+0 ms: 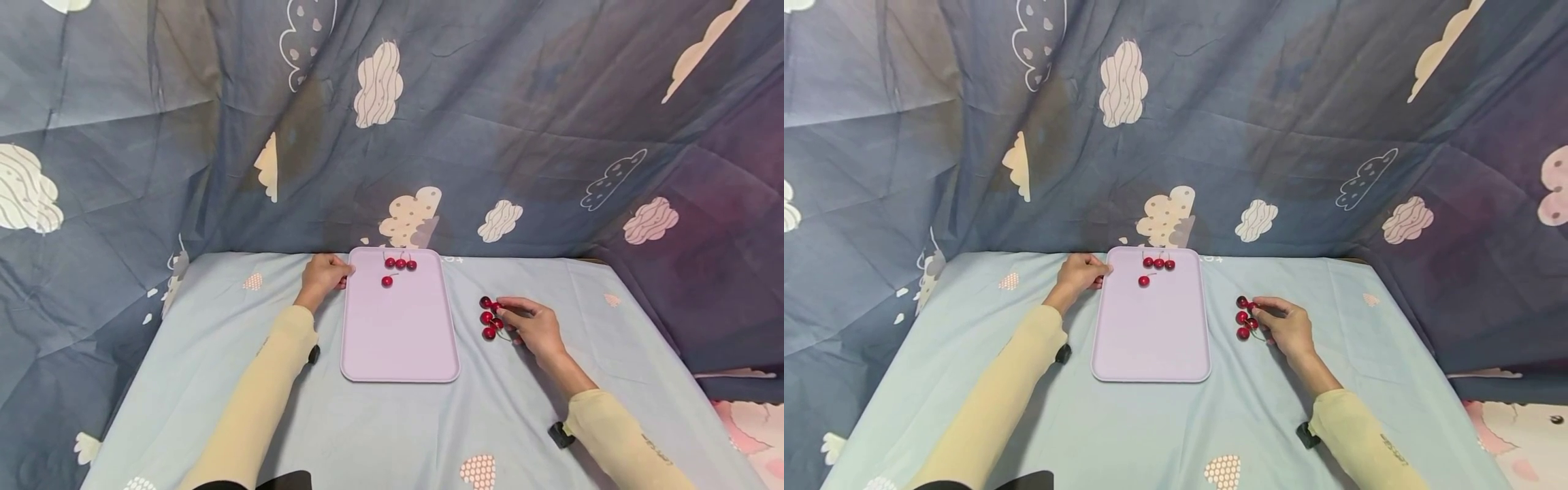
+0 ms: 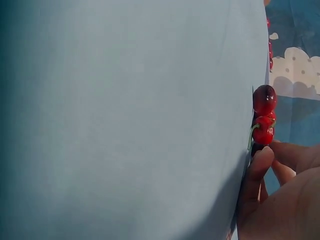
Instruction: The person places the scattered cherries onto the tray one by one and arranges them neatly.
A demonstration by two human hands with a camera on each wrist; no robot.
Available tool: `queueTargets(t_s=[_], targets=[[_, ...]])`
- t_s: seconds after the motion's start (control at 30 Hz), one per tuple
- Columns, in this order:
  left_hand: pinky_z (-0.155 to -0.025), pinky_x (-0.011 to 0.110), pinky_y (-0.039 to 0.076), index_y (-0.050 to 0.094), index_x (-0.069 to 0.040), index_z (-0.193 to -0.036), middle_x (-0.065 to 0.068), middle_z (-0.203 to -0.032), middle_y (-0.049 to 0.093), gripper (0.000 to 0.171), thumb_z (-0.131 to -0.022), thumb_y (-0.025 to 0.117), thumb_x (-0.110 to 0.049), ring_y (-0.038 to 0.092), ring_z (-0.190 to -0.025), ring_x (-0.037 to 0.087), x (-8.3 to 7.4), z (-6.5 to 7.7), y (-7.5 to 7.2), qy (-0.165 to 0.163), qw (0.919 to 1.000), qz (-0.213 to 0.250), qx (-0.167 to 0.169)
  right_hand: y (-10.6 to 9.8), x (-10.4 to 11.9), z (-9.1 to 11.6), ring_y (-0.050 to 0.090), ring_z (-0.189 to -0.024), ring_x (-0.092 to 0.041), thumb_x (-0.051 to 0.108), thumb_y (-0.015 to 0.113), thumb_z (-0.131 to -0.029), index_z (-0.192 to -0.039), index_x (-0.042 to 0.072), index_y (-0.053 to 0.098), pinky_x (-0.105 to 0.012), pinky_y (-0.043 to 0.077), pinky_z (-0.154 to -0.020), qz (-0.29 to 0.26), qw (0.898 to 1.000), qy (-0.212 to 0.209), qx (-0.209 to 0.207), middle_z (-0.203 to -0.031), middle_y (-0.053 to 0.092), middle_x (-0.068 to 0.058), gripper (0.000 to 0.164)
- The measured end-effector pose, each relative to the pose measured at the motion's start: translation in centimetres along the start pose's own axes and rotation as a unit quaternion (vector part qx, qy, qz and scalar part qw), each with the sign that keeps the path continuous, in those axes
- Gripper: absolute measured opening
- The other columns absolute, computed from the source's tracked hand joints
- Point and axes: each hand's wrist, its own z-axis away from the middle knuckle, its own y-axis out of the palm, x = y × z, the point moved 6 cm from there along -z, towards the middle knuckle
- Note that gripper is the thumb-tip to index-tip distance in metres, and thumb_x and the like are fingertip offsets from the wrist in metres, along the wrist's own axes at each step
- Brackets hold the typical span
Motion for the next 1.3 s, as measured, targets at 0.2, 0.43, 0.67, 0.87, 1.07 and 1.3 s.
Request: queueTargets(t_s=[0.2, 0.43, 0.67, 0.87, 1.07, 1.3], targets=[[-0.052, 0.02, 0.05, 0.069, -0.01, -0.081, 0.0, -0.062, 0.065, 0.02, -0.08, 0.075, -0.029, 0.062, -0.051, 0.008, 0.1, 0.1, 0.2, -0.002, 1.0, 0.001, 0.002, 0.1, -0.3, -0.2, 0.064, -0.068, -0.011, 0.036, 0.072, -0.086, -0.117, 0.024, 0.068, -0.034, 0.055, -0.049, 0.011, 1.0, -0.003, -0.001, -0.104, 0.069, -0.005, 0.034], [-0.051, 0.02, 0.05, 0.068, -0.009, -0.081, -0.001, -0.06, 0.064, 0.018, -0.081, 0.075, -0.026, 0.062, -0.05, 0.008, 0.1, 0.1, 0.2, -0.007, 0.9999, 0.01, 0.0, 0.2, -0.3, -0.2, 0.064, -0.066, -0.009, 0.034, 0.072, -0.086, -0.115, 0.023, 0.068, -0.034, 0.056, -0.05, 0.011, 1.0, -0.001, -0.009, -0.107, 0.069, -0.005, 0.031], [-0.051, 0.02, 0.05, 0.069, -0.009, -0.082, -0.001, -0.06, 0.063, 0.02, -0.08, 0.075, -0.028, 0.061, -0.05, 0.007, 0.2, 0.0, 0.3, -0.01, 0.9999, 0.002, 0.003, 0.1, -0.4, -0.2, 0.065, -0.069, -0.007, 0.031, 0.074, -0.084, -0.113, 0.021, 0.069, -0.034, 0.057, -0.051, 0.012, 1.0, -0.01, -0.018, -0.104, 0.069, -0.003, 0.031], [-0.051, 0.021, 0.051, 0.069, -0.008, -0.081, 0.002, -0.061, 0.064, 0.019, -0.08, 0.076, -0.026, 0.062, -0.05, 0.008, 0.3, -0.1, 0.2, -0.004, 0.9999, 0.014, 0.003, 0.1, -0.2, -0.2, 0.066, -0.07, -0.009, 0.028, 0.074, -0.084, -0.115, 0.016, 0.067, -0.036, 0.059, -0.056, -0.017, 1.0, -0.017, -0.002, -0.101, 0.068, -0.003, 0.034], [-0.051, 0.02, 0.051, 0.067, -0.009, -0.079, -0.001, -0.059, 0.062, 0.02, -0.079, 0.077, -0.026, 0.06, -0.049, 0.006, 0.4, -0.2, 0.1, -0.015, 0.9997, 0.017, 0.006, -0.3, 1.6, 0.0, 0.069, -0.086, -0.012, 0.026, 0.073, -0.086, -0.12, 0.011, 0.065, -0.038, 0.06, -0.065, -0.046, 0.997, -0.054, 0.008, -0.11, 0.069, -0.009, 0.038], [-0.05, 0.02, 0.052, 0.068, -0.008, -0.08, -0.003, -0.057, 0.061, 0.02, -0.079, 0.076, -0.026, 0.059, -0.046, 0.005, 0.6, -0.8, 0.4, -0.018, 0.9996, 0.019, 0.013, 1.1, 4.8, 0.4, 0.072, -0.079, -0.023, 0.019, 0.075, -0.084, -0.12, 0.002, 0.062, -0.041, 0.06, -0.068, -0.15, 0.985, -0.078, 0.045, -0.106, 0.07, -0.013, 0.042]])
